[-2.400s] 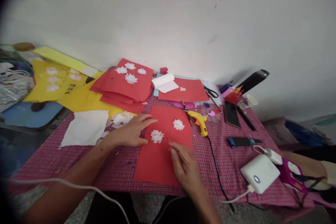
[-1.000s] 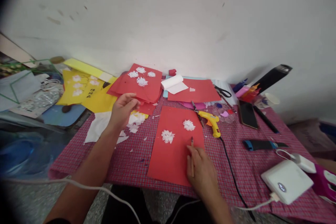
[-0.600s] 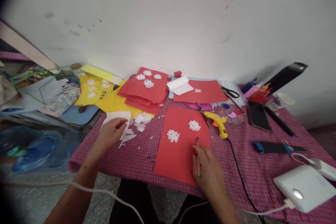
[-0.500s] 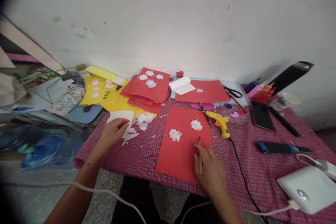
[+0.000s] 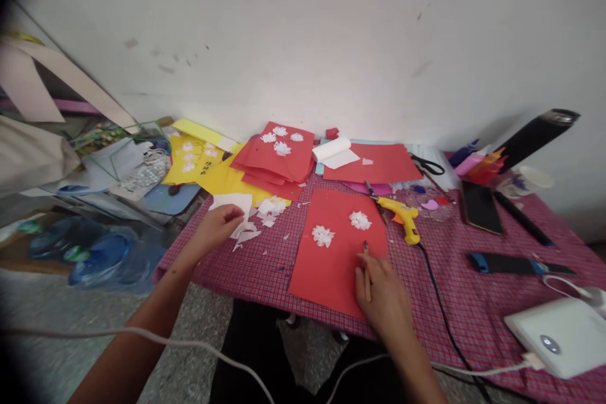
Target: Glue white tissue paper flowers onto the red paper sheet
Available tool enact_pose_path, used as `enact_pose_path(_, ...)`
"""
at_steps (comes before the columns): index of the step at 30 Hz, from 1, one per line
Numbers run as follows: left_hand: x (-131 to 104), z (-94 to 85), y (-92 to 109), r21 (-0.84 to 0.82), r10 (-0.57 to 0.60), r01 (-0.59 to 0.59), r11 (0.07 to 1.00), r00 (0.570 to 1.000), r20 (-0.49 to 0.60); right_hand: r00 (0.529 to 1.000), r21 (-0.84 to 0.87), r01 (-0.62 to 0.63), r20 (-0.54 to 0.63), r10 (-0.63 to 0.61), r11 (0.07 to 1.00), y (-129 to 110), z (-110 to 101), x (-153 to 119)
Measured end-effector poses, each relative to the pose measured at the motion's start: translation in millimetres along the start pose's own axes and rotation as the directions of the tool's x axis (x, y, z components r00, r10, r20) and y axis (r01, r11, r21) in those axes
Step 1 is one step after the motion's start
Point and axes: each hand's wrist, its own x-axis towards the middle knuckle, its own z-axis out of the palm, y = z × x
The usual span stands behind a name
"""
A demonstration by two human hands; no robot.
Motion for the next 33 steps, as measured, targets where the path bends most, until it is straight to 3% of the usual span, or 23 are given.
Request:
enact_pose_path(3, -27, -1.1, 2, -0.028, -0.016, 0.018, 0.999, 0.998, 0.057, 1.0, 0.004, 0.007, 0.0, -0.007, 1.0, 2, 2, -1)
enact_pose_path(6, -35, 6.5, 9, -0.014, 0.056, -0.055, 0.998, 0.996, 0.071, 1.0, 0.004, 0.012, 0.002, -0.012, 1.0, 4, 3, -1)
enact_pose_path(9, -23, 18.9, 21, 0.031, 0.124, -0.125, 0.992, 0.991, 0.051, 1.0, -0.006, 0.012, -0.002, -0.012, 1.0, 3, 2, -1)
enact_pose_path(12, -5, 32.4, 33, 0.12, 0.164, -0.175, 0.977, 0.981, 0.099, 1.0, -0.01, 0.011, -0.005, -0.011, 1.0, 0, 1, -2)
enact_pose_path(18, 6, 47.1, 38, 0.075, 0.127, -0.135, 0.988, 0.986, 0.104, 0.999, -0.04, -0.019, 0.034, 0.02, 0.999, -8, -3, -1)
enact_pose_path(26, 2, 26.4, 24, -0.188, -0.027, 0.041, 0.981, 0.997, 0.074, 0.997, -0.044, -0.035, 0.061, 0.037, 0.998, -7, -3, -2)
enact_pose_path(33, -3, 27.3, 27, -0.521, -0.092, 0.19, 0.832, 0.974, 0.208, 1.0, 0.037, -0.021, 0.019, 0.02, 0.999, 1, 4, -4)
